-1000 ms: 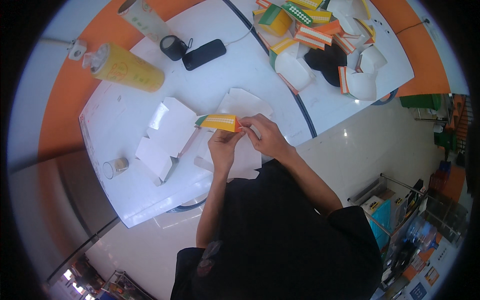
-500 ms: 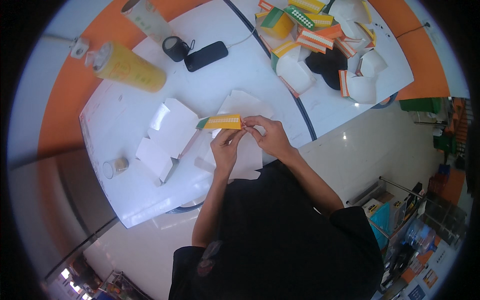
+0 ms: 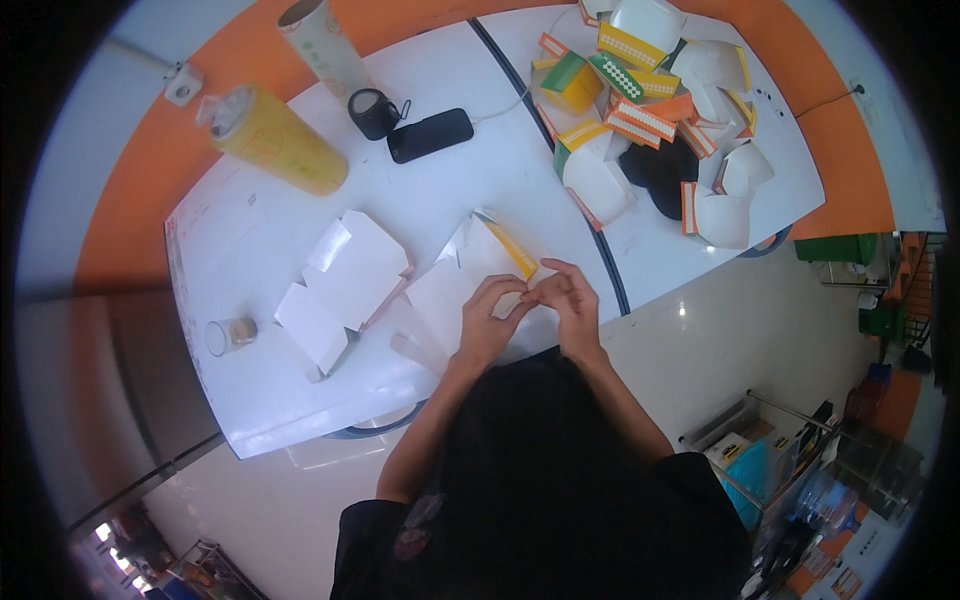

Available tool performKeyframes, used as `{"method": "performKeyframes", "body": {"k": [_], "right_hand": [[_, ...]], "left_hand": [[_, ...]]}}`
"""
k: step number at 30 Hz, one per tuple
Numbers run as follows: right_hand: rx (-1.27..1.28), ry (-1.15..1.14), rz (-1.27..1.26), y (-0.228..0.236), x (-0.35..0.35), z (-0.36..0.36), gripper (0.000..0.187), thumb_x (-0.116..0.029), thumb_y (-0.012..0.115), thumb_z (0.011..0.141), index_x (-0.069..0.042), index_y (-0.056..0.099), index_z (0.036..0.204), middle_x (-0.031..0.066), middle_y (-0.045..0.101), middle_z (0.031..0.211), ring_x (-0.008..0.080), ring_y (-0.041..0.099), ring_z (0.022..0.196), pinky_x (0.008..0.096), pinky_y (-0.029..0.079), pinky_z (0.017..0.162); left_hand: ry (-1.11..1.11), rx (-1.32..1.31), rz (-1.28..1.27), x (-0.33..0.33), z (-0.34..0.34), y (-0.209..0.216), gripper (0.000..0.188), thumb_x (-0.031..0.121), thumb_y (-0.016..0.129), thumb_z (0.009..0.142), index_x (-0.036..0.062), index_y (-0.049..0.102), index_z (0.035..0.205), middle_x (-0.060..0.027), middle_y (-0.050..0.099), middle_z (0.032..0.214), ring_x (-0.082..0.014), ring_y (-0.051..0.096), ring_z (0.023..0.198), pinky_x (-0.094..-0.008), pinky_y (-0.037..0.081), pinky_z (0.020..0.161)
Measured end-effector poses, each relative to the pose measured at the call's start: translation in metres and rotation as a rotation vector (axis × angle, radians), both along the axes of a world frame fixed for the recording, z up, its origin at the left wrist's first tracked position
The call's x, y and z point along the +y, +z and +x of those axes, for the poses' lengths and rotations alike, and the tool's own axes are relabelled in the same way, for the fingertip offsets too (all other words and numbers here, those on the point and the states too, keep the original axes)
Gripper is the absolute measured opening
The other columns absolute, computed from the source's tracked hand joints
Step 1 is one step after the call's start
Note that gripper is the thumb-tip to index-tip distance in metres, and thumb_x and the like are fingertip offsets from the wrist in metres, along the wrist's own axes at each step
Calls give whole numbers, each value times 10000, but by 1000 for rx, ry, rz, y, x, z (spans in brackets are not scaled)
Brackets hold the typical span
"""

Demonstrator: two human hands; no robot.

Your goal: The person assembles small white paper boxes by folding and tucking flaps. They handle multiple boxes one at a time on a white countertop, stacking completed units to the side.

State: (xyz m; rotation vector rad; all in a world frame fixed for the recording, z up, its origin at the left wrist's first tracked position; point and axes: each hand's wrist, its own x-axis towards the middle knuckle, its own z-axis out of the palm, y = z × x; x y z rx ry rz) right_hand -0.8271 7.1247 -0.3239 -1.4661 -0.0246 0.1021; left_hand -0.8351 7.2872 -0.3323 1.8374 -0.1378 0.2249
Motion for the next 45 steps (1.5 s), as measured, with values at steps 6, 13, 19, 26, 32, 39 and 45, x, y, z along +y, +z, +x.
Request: {"method": "performKeyframes", "body": {"k": [6, 13, 19, 26, 32, 39, 45], "right_hand": [[327, -153, -102, -8, -48, 28, 524, -385, 513, 1075, 32, 559, 1389, 171, 698, 1107, 199, 705, 774, 322, 609, 652], [563, 409, -212, 29, -78, 45, 559, -435, 594, 1032, 46, 625, 1317, 148, 714, 1079, 209, 737, 761, 282, 615, 651], [446, 341, -126, 23, -36, 30, 315, -149, 625, 1036, 39, 657, 1288, 118, 703, 1080, 181, 723, 837, 296, 634, 735], [266, 275, -250, 16, 14, 0, 330, -119, 613, 1049, 25, 643, 1344, 91, 639, 1144, 197, 720, 957, 299, 627, 782], [354, 417, -284, 27, -5, 4, 334, -97, 646, 1019, 16, 653, 1333, 105, 666, 1111, 167, 705, 797, 287, 602, 691], [251, 523, -448, 37, 0, 8, 361, -89, 727, 950, -27, 670, 1302, 103, 754, 961, 166, 677, 669, 308, 546, 648], [121, 441, -422, 22, 9, 1, 297, -91, 766, 923, -21, 700, 1203, 117, 769, 940, 208, 720, 779, 323, 565, 744]], "left_hand": [[-286, 119, 77, -9, -12, -3, 153, -16, 742, 854, 44, 673, 977, -97, 709, 1041, -270, 685, 1041, -367, 538, 936], [-770, 1, 510, 42, -38, 18, 220, -14, 699, 776, 64, 673, 981, -68, 693, 1066, -273, 627, 1159, -424, 463, 1062], [-320, 4, 639, 54, -48, 43, 301, 71, 739, 868, 49, 700, 1166, -101, 701, 1153, -306, 591, 1230, -446, 448, 1093], [-36, 405, 186, 29, -35, 26, 350, 143, 766, 915, 8, 673, 1224, -174, 719, 1112, -344, 682, 1013, -425, 531, 938], [58, 654, -375, 36, -46, 1, 256, 59, 755, 922, 20, 720, 1172, -114, 752, 1078, -196, 704, 991, -309, 546, 885], [-114, 642, -520, 47, -52, -8, 372, -35, 763, 884, 0, 703, 1250, -111, 739, 1181, -181, 686, 1078, -331, 537, 1005], [-33, 669, -567, 45, -51, -8, 376, -11, 790, 867, -8, 717, 1236, -106, 754, 1133, -178, 694, 1064, -330, 538, 990]]}}
